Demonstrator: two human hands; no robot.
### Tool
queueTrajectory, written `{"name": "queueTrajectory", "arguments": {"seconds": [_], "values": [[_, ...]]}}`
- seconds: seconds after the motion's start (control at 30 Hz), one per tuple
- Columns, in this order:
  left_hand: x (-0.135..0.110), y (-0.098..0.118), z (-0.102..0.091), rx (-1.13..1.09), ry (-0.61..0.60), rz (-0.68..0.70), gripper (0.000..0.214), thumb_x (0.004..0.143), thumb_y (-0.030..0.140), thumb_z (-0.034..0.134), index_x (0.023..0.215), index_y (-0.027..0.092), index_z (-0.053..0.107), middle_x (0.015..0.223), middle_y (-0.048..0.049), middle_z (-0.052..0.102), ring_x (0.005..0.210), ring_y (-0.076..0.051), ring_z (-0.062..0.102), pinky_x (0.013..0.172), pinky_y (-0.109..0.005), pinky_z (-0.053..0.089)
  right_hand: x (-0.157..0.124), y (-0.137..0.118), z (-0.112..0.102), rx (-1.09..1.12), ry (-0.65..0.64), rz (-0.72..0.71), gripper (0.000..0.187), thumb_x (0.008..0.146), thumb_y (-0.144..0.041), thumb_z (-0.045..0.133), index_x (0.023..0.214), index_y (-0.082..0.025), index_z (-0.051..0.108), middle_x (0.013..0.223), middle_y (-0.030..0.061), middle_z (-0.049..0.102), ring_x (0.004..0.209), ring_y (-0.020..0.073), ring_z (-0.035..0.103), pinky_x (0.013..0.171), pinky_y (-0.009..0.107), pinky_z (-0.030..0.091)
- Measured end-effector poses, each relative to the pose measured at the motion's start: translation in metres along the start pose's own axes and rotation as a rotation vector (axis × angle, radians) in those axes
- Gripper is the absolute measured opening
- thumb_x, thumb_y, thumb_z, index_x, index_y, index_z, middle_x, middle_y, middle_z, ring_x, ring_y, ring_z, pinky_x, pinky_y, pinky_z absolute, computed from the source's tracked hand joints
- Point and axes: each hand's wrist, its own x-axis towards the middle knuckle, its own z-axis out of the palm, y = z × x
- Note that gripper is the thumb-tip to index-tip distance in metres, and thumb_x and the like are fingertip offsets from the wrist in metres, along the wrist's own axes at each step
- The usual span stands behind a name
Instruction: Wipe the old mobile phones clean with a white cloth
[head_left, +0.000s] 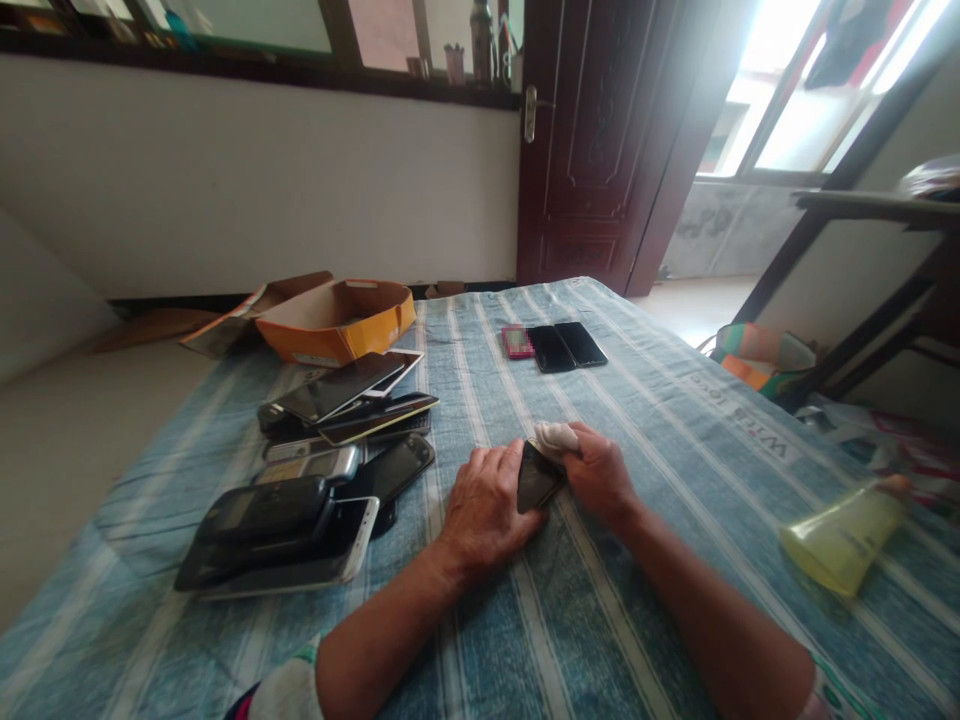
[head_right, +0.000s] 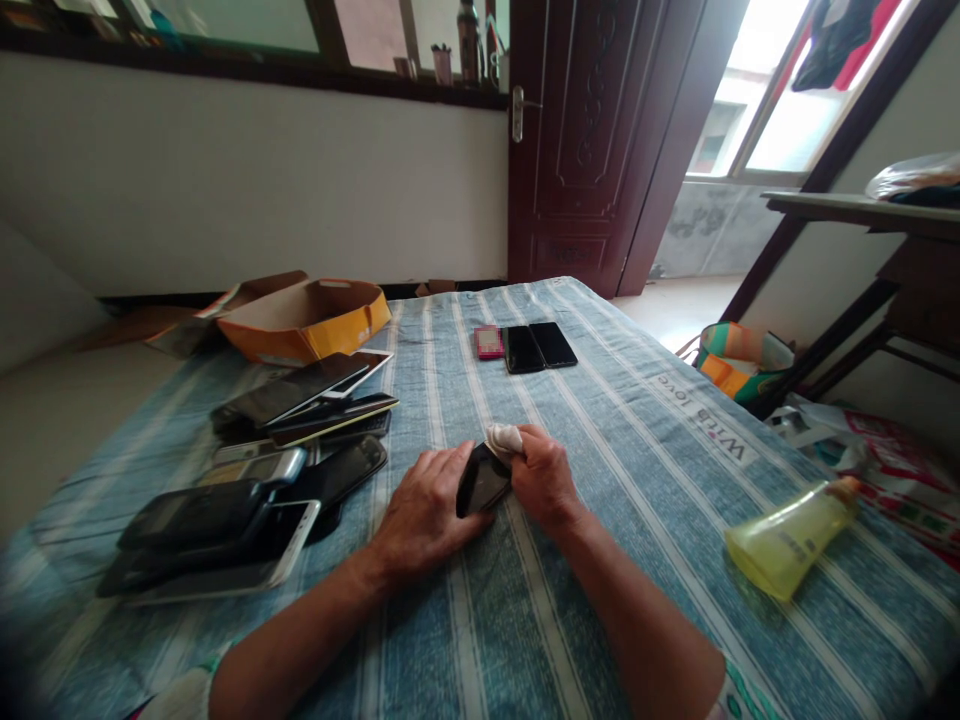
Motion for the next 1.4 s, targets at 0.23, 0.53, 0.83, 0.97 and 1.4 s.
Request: {"name": "queueTrajectory", "arguments": {"seconds": [0.23, 0.53, 0.83, 0.97, 1.4], "values": [[-0.001, -0.003, 0.008, -0.019, 0.080, 0.053, 0.076, 0.069, 0.028, 0.065, 0.136, 0.005, 0.039, 0.115, -0.0170, 0.063, 0.104, -0.032, 0.055, 0.091, -0.045, 0.047, 0.010, -0.001, 0.006, 0.014, -0.103, -0.018, 0.023, 0.075, -0.012, 0.047, 0.075, -0.019, 0.068, 0.079, 0.0002, 0.067, 0.075, 0.0151, 0.063, 0.068, 0.023, 0.046], [-0.002, -0.009, 0.009, -0.005, 0.113, 0.072, 0.080, 0.066, 0.028, 0.069, 0.136, 0.004, 0.038, 0.113, -0.0179, 0.063, 0.104, -0.033, 0.055, 0.090, -0.044, 0.048, -0.004, -0.012, -0.015, -0.184, -0.112, 0.021, 0.018, 0.069, -0.008, 0.047, 0.060, -0.020, 0.058, 0.063, -0.0024, 0.060, 0.060, 0.0125, 0.056, 0.058, 0.022, 0.039], [-0.006, -0.007, 0.011, -0.013, 0.134, 0.133, 0.082, 0.070, 0.030, 0.065, 0.142, 0.012, 0.030, 0.111, -0.0142, 0.063, 0.101, -0.032, 0.057, 0.086, -0.046, 0.049, 0.005, -0.008, 0.006, -0.076, -0.054, 0.022, 0.020, 0.071, -0.012, 0.046, 0.064, -0.020, 0.063, 0.069, -0.0015, 0.063, 0.065, 0.0137, 0.058, 0.061, 0.022, 0.041], [-0.006, -0.007, 0.008, -0.022, 0.102, 0.070, 0.084, 0.068, 0.029, 0.066, 0.141, 0.008, 0.031, 0.111, -0.0147, 0.063, 0.104, -0.032, 0.056, 0.089, -0.045, 0.048, -0.004, -0.015, -0.012, -0.241, -0.094, 0.055, 0.018, 0.071, -0.012, 0.050, 0.057, -0.021, 0.057, 0.060, -0.0025, 0.059, 0.057, 0.0132, 0.054, 0.054, 0.023, 0.034], [-0.007, -0.007, 0.007, -0.004, 0.131, 0.109, 0.082, 0.071, 0.030, 0.067, 0.140, 0.003, 0.033, 0.112, -0.0169, 0.062, 0.101, -0.032, 0.056, 0.089, -0.044, 0.048, -0.011, -0.013, -0.005, -0.295, -0.120, -0.100, 0.022, 0.078, -0.008, 0.047, 0.068, -0.020, 0.062, 0.078, 0.0020, 0.064, 0.068, 0.0141, 0.058, 0.062, 0.024, 0.037]]}}
